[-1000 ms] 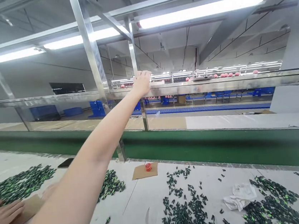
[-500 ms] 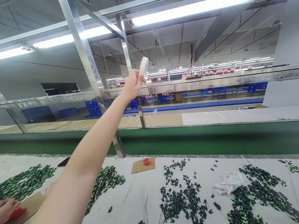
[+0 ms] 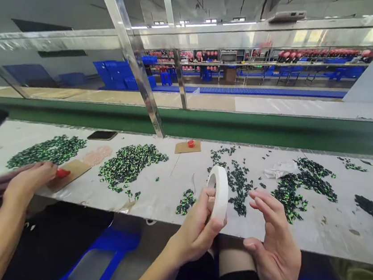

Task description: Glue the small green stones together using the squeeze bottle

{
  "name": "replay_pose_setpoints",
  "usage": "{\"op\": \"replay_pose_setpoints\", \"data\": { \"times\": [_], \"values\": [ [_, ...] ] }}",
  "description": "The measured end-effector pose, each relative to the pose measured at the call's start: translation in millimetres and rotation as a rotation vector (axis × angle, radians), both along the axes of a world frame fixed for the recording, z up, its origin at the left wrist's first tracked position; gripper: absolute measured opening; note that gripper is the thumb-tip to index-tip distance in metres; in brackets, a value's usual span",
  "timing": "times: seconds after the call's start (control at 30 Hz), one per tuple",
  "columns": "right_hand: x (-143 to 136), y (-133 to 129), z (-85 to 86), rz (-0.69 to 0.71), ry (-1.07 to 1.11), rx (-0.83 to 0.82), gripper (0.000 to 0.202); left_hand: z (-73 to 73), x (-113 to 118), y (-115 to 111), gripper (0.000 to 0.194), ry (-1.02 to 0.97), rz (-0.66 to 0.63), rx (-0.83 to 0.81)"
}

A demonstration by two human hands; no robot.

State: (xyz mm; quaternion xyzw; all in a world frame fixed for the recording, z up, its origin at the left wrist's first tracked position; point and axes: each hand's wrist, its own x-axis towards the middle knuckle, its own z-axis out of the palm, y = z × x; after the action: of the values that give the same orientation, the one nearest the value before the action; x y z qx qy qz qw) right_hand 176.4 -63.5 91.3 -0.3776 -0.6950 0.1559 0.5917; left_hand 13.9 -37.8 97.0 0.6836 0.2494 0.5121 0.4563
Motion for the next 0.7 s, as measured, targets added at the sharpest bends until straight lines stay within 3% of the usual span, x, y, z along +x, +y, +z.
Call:
{"op": "replay_pose_setpoints", "data": {
  "times": [0.2, 0.4, 0.7],
  "values": [
    [-16.7, -4.1, 1.9, -0.064, -0.128, 0.06, 0.04, -4.0, -11.7, -16.2, 0.066, 0.241, 0.056, 0.052],
    [-21.0, -4.8, -0.7, -0.179, -0.191, 0.17, 0.045, -8.1, -13.1, -23.8, 0.061, 0.272, 0.098, -0.008],
    [-34.1, 2.6, -16.9, -0.201, -0.201, 0.246, 0.023, -9.7, -13.4, -26.6, 0.057, 0.263, 0.092, -0.244]
  ]
}}
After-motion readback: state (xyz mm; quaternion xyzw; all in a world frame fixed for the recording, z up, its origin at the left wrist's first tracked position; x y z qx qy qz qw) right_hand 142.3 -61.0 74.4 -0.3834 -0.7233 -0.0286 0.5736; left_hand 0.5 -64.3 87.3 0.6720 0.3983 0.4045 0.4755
